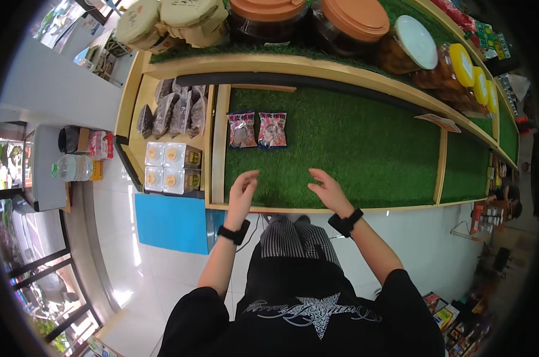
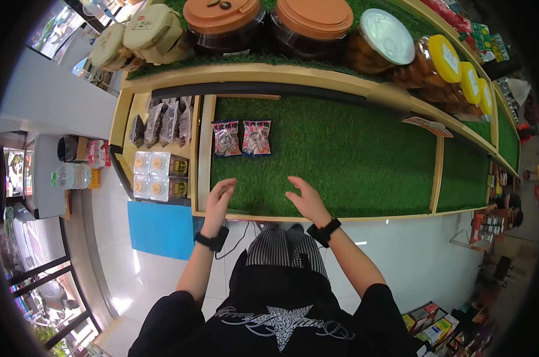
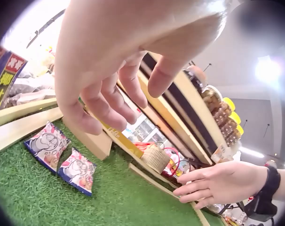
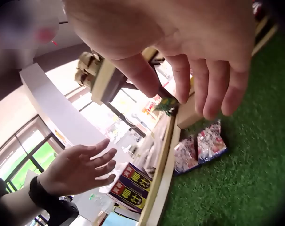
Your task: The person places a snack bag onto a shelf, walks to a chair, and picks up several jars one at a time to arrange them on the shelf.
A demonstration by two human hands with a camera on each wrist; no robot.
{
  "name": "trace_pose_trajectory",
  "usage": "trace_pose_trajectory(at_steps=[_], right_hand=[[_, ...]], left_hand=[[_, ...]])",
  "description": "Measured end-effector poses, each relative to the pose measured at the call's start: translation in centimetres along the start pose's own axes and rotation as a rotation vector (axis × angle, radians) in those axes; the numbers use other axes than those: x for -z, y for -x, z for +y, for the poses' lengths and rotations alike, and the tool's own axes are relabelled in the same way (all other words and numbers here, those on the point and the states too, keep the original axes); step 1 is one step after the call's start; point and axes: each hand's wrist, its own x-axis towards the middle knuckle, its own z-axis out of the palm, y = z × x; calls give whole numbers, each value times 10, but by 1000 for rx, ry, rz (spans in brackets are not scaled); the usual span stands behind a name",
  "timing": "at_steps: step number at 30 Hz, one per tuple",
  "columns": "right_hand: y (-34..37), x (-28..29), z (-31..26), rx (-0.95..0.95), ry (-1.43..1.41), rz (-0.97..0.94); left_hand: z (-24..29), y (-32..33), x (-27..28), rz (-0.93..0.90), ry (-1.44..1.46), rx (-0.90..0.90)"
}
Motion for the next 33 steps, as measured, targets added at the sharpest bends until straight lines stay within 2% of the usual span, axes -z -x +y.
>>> trace_pose_trajectory(at_steps=[3,5,9,11,12,13,15,16,18,19,21,23,27,31,33], right_hand=[[-51,-18,36,-60,104,-69],[-88,-34,59,-211,-65,-69],[-131,-58,54,-372,-243,20],[-137,-69,51,-263,-400,83],[-137,-74,48,-191,-531,49],[-138,-76,53,-198,-539,60],[-144,-81,72,-181,-337,55],[-143,-82,75,-181,-344,65],[-132,-83,74,-366,-313,295],[-123,-78,74,-364,-317,303],[-102,-72,83,-508,-427,-21],[-75,-74,79,-435,-513,36],[-21,-58,64,-380,-575,14],[49,-32,25,-305,-756,-5],[86,-12,3,-334,-702,-6]], left_hand=[[-39,-52,-3,-17,-34,84],[-60,-79,-9,-20,-40,119],[-96,-120,-16,-49,-72,196],[-105,-131,-20,-74,-69,212],[-107,-132,-22,-96,-64,215],[-108,-130,-26,-109,-70,222],[-106,-128,-33,70,-303,187],[-106,-128,-33,60,-308,185],[-109,-124,-33,60,-92,205],[-111,-117,-36,51,-95,202],[-105,-94,-44,-34,-28,255],[-112,-75,-48,-48,8,251],[-68,-33,-51,-150,137,357],[0,14,-59,-379,245,344],[28,34,-71,-545,258,322]])
